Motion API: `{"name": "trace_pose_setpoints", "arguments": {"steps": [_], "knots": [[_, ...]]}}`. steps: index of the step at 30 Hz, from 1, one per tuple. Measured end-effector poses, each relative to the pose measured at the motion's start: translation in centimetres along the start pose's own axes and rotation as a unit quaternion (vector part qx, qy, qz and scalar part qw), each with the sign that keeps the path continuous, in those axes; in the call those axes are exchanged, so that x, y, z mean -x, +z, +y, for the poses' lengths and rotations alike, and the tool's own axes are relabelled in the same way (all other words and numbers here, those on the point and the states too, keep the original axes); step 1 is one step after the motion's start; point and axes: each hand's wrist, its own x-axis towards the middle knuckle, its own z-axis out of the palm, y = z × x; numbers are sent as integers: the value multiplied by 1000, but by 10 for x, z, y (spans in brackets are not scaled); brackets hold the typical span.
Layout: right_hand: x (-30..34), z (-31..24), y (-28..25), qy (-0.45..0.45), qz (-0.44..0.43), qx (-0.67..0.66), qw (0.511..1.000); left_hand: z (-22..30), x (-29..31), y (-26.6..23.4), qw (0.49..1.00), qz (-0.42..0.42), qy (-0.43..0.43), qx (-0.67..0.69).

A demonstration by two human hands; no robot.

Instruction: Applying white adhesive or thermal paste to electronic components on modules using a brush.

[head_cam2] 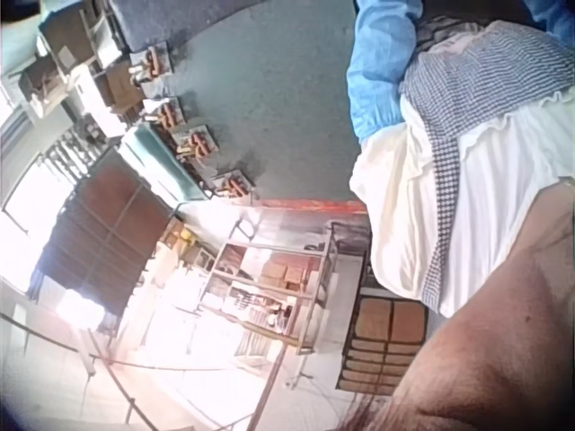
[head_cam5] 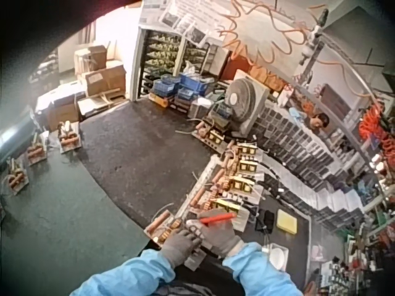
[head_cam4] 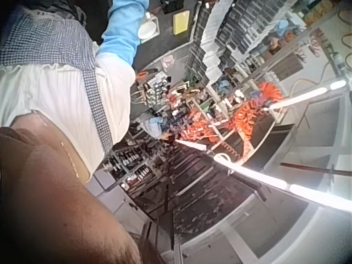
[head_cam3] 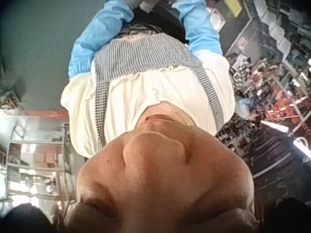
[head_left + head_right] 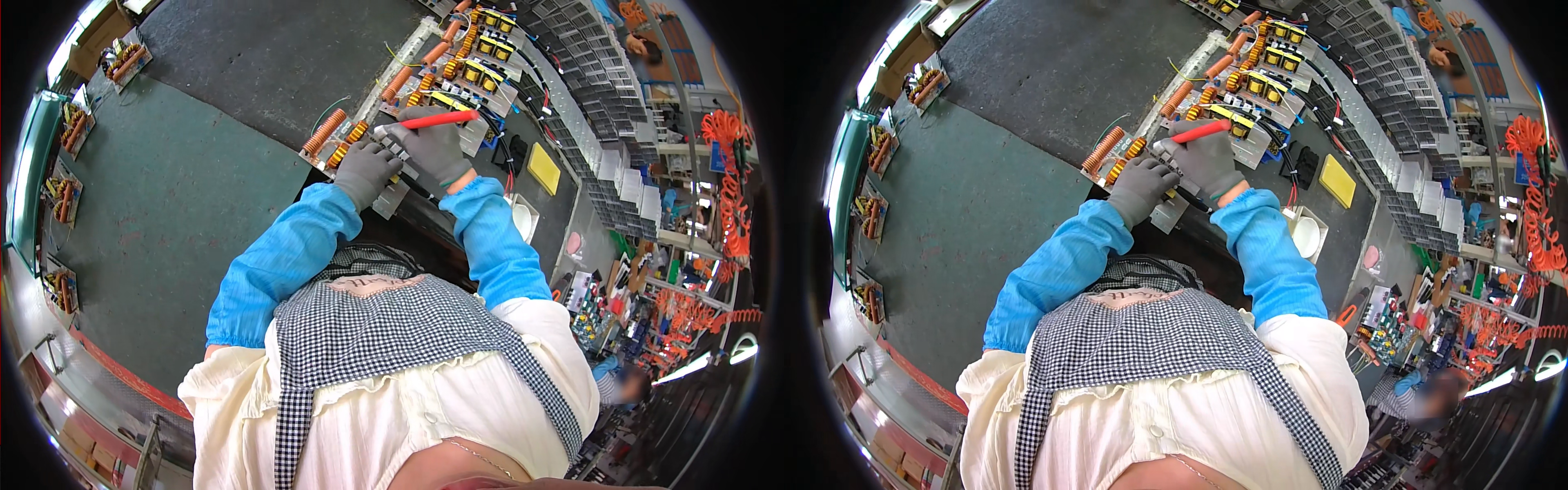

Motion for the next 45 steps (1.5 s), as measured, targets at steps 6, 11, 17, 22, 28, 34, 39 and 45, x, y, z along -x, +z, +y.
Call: {"name": "trace_pose_setpoints", "arguments": {"steps": [6, 11, 17, 22, 28, 34, 39, 45], "knots": [[8, -1, -9, 47, -54, -34, 997, 0, 1, -4, 1000, 1, -7, -23], [11, 12, -9, 12, 28, -6, 1000, 2, -1, -6, 999, -32, -16, -20], [17, 3, -9, 32, -63, -32, 997, 1, 0, 3, 1000, -2, -7, -29], [21, 10, -21, 57, 25, -71, 995, 2, -1, -3, 999, -32, -10, -21], [29, 16, -21, 28, -53, 24, 998, 1, -3, -2, 999, -42, -14, -10], [33, 6, -22, 16, -8, -30, 999, 3, -4, -5, 998, -55, -17, -8], [35, 11, -37, 74, -9, -2, 997, 1, -3, 1, 999, -29, -11, -7], [48, 12, -33, 55, -67, 42, 995, 1, -3, 3, 999, -34, -15, -3]]}}
